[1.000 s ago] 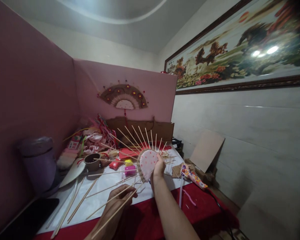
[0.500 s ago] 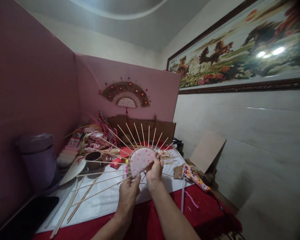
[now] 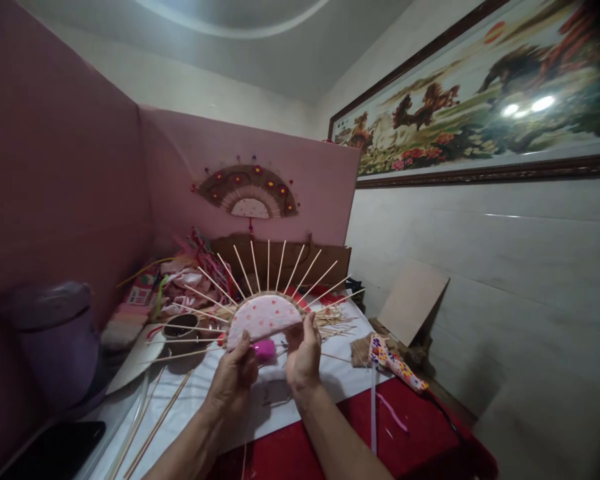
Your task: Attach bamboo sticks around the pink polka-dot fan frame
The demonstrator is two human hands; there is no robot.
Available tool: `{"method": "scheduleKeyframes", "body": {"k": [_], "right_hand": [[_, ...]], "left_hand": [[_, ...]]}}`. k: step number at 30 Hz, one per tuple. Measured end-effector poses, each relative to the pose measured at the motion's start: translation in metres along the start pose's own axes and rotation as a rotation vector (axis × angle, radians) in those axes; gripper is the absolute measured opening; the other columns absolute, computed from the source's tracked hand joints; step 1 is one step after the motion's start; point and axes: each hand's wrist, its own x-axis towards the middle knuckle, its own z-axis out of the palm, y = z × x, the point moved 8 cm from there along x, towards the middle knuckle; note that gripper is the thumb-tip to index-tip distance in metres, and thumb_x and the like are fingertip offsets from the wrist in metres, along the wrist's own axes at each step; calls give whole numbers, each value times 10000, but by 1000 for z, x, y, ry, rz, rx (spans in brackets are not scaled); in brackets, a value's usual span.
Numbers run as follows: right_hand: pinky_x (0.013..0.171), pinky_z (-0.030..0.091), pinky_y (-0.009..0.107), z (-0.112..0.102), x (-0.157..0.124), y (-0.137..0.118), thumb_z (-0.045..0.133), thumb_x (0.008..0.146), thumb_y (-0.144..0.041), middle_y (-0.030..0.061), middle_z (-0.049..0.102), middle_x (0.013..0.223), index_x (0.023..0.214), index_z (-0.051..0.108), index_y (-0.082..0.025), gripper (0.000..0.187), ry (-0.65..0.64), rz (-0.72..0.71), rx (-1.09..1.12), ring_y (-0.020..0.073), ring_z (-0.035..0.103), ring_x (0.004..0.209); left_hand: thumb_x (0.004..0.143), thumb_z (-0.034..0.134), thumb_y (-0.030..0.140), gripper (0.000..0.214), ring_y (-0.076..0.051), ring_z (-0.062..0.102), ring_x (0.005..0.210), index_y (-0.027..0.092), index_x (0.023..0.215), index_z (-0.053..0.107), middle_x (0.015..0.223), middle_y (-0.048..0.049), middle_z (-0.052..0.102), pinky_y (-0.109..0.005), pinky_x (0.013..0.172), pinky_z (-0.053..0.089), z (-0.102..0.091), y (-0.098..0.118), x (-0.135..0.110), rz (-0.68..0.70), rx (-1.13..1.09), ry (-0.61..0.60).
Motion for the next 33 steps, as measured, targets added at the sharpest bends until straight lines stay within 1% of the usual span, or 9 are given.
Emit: {"method": "scheduleKeyframes", "body": {"k": [4,8,12,16,18,22,25,29,33], "right_hand": [[578,459,241,-5,1,-11,551,779,-465,-5,603,749,876,553,-171,310,54,-67,-81,118,574,651],[492,374,199,-8,0,-18,601,750,-426,-47,519,624,724,528,-166,271,105,-122,-219,78,472,530],[462,308,195,-11,0,-14,628,736,-399,-66,449,530,681,523,-151,275,104,-111,-291,65,384,474],[474,301,191,-10,-1,-15,631,742,-390,-70,435,514,668,528,-147,274,87,-149,-293,64,378,483],[524,347,196,-3,-3,-12,620,754,-388,-59,487,568,708,534,-153,254,15,-136,-248,71,431,526],[667,425,249,20,-12,5,605,757,-425,-6,606,776,863,554,-171,280,-216,-7,-200,118,552,701],[680,433,258,24,-13,7,535,781,-512,10,614,789,869,563,-164,360,-268,-18,-251,127,559,713],[573,415,231,19,5,-2,377,799,-634,-2,578,697,818,553,-161,506,-218,-88,-226,104,517,600],[480,380,211,12,30,3,320,820,-631,-21,521,598,754,531,-165,516,-113,3,-164,88,464,502]], "left_hand": [[622,726,423,444,-17,143,303,186,564,354,343,125,248,-161,321,111,-10,2,-3,-14,-35,18],[613,745,368,416,-19,141,303,185,581,374,334,125,245,-164,323,107,-9,7,-8,20,-34,3],[632,736,347,416,-19,151,305,182,562,360,329,118,254,-168,328,112,-7,6,-11,27,-46,-6],[641,734,322,370,-23,154,303,181,594,395,332,125,250,-165,328,116,-7,5,-11,33,-73,-13],[635,739,325,365,-23,155,302,180,594,406,330,123,258,-166,326,119,-7,6,-11,44,-78,-20],[654,721,366,429,-18,169,297,175,517,362,322,109,260,-170,319,136,0,7,-12,44,-60,-47],[679,702,366,446,-18,189,294,172,493,346,322,100,273,-170,317,150,4,10,-13,44,-77,-59],[711,682,311,377,-27,202,294,170,528,385,323,99,288,-168,316,162,4,20,-13,60,-137,-60],[750,643,299,405,-29,208,287,172,494,356,314,91,287,-166,311,166,2,29,-11,63,-149,-57]]}}
